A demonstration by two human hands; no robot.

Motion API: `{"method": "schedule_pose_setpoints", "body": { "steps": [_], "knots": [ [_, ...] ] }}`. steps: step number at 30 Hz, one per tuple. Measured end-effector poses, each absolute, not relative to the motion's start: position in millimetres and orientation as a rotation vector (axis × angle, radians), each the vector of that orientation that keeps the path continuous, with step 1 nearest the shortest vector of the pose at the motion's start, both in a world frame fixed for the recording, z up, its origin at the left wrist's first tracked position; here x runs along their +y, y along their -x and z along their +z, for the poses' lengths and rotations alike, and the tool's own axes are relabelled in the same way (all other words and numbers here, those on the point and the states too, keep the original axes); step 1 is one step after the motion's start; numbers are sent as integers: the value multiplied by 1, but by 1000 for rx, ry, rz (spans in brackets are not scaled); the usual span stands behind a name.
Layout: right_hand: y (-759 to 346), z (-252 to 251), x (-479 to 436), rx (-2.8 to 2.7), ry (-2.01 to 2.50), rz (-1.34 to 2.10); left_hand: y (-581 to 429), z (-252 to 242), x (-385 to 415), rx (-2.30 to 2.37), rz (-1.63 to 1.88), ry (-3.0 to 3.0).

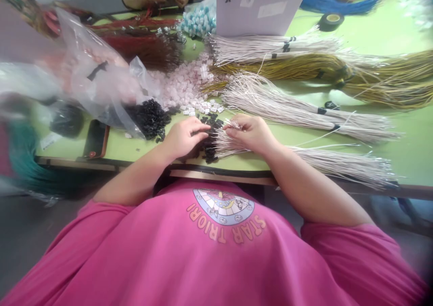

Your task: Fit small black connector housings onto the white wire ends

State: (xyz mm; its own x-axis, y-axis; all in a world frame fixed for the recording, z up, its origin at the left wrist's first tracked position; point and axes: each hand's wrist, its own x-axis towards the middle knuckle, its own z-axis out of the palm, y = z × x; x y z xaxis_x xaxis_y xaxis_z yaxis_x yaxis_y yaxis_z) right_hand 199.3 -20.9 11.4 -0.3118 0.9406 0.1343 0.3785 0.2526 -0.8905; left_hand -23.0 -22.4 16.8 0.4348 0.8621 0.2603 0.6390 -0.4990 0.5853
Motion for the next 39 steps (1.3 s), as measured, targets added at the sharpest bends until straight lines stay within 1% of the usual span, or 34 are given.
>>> {"method": "schedule_pose_setpoints", "body": {
  "steps": [3,6,8,10,14,20,24,27,31,34,39],
  "knots": [
    [-204,13,-20,-1780,1254,1115,56,27,-25,1602,511,-2375],
    [-205,15,-21,-1724,1343,1261,90,26,-28,2017,143,-2333],
    [-203,16,-23,-1659,1376,1330,105,19,-31,2167,-29,-2254],
    [-201,17,-24,-1599,1395,1374,110,9,-35,2218,-81,-2225],
    [-199,17,-24,-1573,1379,1420,106,-4,-40,2175,11,-2265],
    [-198,14,-24,-1581,1364,1449,99,-7,-33,2066,87,-2316],
    [-197,13,-25,-1632,1380,1406,81,4,-31,1973,296,-2345],
    [-198,12,-24,-1634,1367,1427,53,21,-33,1746,478,-2229],
    [-200,11,-22,-1620,1351,1475,16,37,-33,1381,600,-2192],
    [-202,11,-21,-1609,1336,1494,1,32,-26,1240,648,-2119],
    [-204,12,-22,-1583,1281,1554,-6,13,-17,1235,719,-1870]
  ]
}}
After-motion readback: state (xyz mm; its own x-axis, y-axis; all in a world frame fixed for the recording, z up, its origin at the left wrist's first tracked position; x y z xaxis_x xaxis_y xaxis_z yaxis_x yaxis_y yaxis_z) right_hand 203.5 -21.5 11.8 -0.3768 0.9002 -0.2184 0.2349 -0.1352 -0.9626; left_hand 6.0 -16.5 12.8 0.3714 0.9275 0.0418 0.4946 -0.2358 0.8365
